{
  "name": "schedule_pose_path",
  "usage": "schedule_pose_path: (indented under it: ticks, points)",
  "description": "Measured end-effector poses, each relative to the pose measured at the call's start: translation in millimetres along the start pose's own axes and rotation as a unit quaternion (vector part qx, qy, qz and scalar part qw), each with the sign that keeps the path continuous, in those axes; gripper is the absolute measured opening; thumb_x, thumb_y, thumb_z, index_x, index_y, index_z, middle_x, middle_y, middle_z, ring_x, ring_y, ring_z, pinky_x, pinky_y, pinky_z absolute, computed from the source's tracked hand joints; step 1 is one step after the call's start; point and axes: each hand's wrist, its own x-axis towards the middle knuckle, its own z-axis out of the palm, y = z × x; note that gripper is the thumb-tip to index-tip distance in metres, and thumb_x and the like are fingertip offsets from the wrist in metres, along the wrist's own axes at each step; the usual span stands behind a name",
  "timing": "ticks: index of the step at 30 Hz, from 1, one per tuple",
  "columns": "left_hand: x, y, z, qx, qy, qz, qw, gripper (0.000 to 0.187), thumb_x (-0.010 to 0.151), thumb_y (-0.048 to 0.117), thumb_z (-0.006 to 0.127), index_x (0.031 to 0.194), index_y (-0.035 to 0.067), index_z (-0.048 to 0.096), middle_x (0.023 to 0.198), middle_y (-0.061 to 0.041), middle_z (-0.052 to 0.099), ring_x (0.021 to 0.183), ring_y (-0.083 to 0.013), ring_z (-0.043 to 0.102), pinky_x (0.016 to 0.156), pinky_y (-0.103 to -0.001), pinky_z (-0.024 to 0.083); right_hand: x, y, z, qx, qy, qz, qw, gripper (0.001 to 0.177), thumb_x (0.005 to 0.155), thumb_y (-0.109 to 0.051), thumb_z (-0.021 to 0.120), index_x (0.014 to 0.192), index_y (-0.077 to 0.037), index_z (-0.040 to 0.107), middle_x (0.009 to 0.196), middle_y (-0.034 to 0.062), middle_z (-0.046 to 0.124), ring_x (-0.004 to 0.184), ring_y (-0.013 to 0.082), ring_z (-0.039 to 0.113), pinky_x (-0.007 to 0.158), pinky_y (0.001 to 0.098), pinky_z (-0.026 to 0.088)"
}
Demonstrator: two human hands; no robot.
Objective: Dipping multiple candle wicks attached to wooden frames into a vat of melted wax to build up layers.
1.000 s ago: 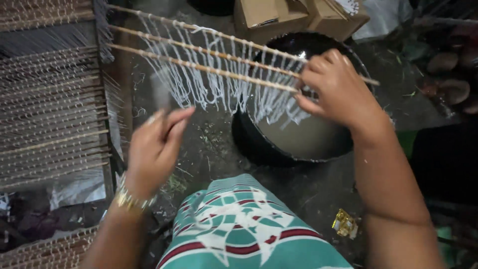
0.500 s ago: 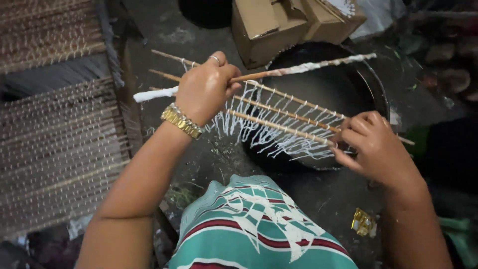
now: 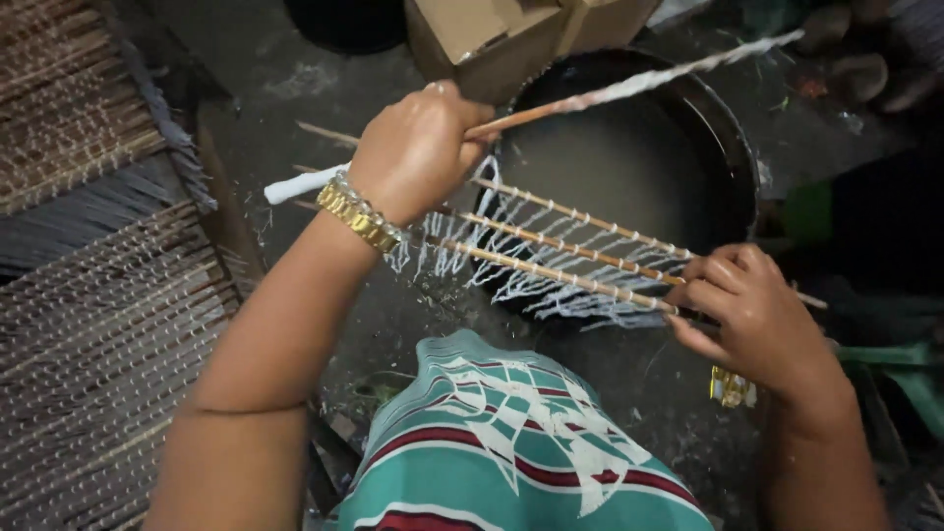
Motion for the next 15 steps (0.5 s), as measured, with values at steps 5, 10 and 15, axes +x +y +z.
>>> schedule_pose_path:
  ticks: [5,10,15]
  points:
    - [-6.9,10.3,-1.0,0.023,0.028,0.037,0.999,0.016,0.094,0.021,0.071,0.106,0.014,0.080,0.091,-0.012,0.064,0.068,-0.0355,0.066,0.049,-0.050,0.055,-9.7,11.0,-4.9,-0.029,0.005,0.009,1.000,0.017,0.086,-0.025,0.078,0.095,-0.017,0.067,0.103,0.0002,0.063,0.100,0.0295,0.056,0.090,0.0419,0.046]
    - [-9.7,38.0,14.5,0.038,0.020,0.055,0.998,0.012,0.086,0.010,0.073,0.095,0.010,0.080,0.087,-0.009,0.058,0.056,-0.0349,0.060,0.036,-0.049,0.051,-19.9,29.0,-17.8,-0.062,-0.008,-0.006,0.998,0.020,0.086,-0.027,0.078,0.092,-0.015,0.064,0.099,0.0026,0.059,0.100,0.0294,0.055,0.091,0.0429,0.046]
    - [-5.2,76.9,20.6,0.018,0.080,0.085,0.993,0.012,0.081,0.004,0.072,0.072,0.011,0.068,0.084,-0.007,0.051,0.050,-0.0328,0.055,0.038,-0.049,0.040,-24.4,41.7,-22.4,-0.053,0.011,-0.017,0.998,0.023,0.082,-0.027,0.082,0.097,-0.017,0.068,0.103,0.0004,0.063,0.103,0.0296,0.056,0.090,0.0424,0.046]
